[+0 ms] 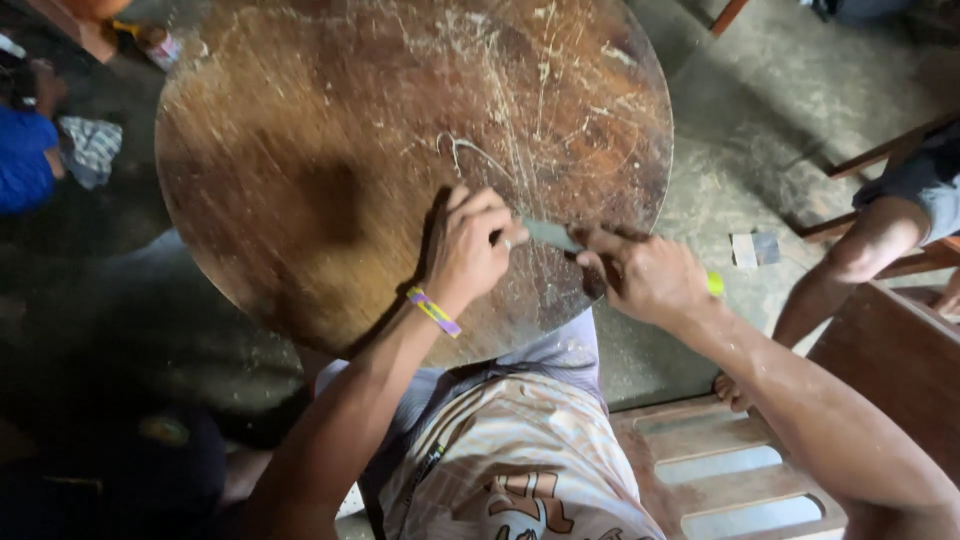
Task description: The person is using a small metal blade to scrape the surface of a round wooden tabletop, likely to remove old finish or smooth the wood.
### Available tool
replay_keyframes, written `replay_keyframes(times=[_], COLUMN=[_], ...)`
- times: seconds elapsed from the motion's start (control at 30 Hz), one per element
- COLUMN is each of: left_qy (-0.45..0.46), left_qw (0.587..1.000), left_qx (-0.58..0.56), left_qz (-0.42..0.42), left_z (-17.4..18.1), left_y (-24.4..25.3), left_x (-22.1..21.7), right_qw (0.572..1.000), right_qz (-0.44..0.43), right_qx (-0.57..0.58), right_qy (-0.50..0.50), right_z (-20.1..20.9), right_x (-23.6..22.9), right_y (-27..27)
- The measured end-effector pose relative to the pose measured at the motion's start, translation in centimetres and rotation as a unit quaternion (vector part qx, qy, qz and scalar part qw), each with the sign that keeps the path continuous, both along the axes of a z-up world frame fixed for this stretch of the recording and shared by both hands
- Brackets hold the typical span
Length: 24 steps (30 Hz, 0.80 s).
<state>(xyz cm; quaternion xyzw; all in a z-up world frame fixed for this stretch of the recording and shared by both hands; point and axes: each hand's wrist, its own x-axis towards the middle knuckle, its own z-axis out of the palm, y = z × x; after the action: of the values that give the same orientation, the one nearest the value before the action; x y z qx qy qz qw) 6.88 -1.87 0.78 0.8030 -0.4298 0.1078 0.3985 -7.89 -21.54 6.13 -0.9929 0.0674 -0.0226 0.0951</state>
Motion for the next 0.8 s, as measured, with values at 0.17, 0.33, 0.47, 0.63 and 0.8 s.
replay_keyframes(times=[0.17, 0.33, 0.47, 0.63, 0.8], left_qy=[-0.051, -0.032, -0.074, -0.085, -0.032], left_qw=[0.998, 0.998, 0.996, 0.994, 0.995], left_qx=[0.007, 0.049, 0.056, 0.032, -0.029], left_qz=[0.024, -0.001, -0.011, 0.053, 0.088], left_z=[-0.1, 1.0, -2.4, -3.4, -2.2], left_y=[-1.4, 0.2, -1.1, -3.8, -5.6], left_x=[2.2, 0.3, 2.6, 9.3, 15.3], right_qw=[1.0, 0.998, 0.991, 0.965, 0.96], right_qz=[0.0, 0.024, 0.03, 0.077, 0.049], right_qx=[-0.015, -0.043, -0.109, -0.226, -0.176], right_qy=[-0.006, 0.034, 0.069, -0.107, -0.211], right_z=[-0.1, 1.1, 0.6, -3.0, -7.0], right_x=[2.5, 1.5, 3.3, 10.6, 20.4], right_y=[-0.8, 0.1, -0.9, -6.0, -8.1])
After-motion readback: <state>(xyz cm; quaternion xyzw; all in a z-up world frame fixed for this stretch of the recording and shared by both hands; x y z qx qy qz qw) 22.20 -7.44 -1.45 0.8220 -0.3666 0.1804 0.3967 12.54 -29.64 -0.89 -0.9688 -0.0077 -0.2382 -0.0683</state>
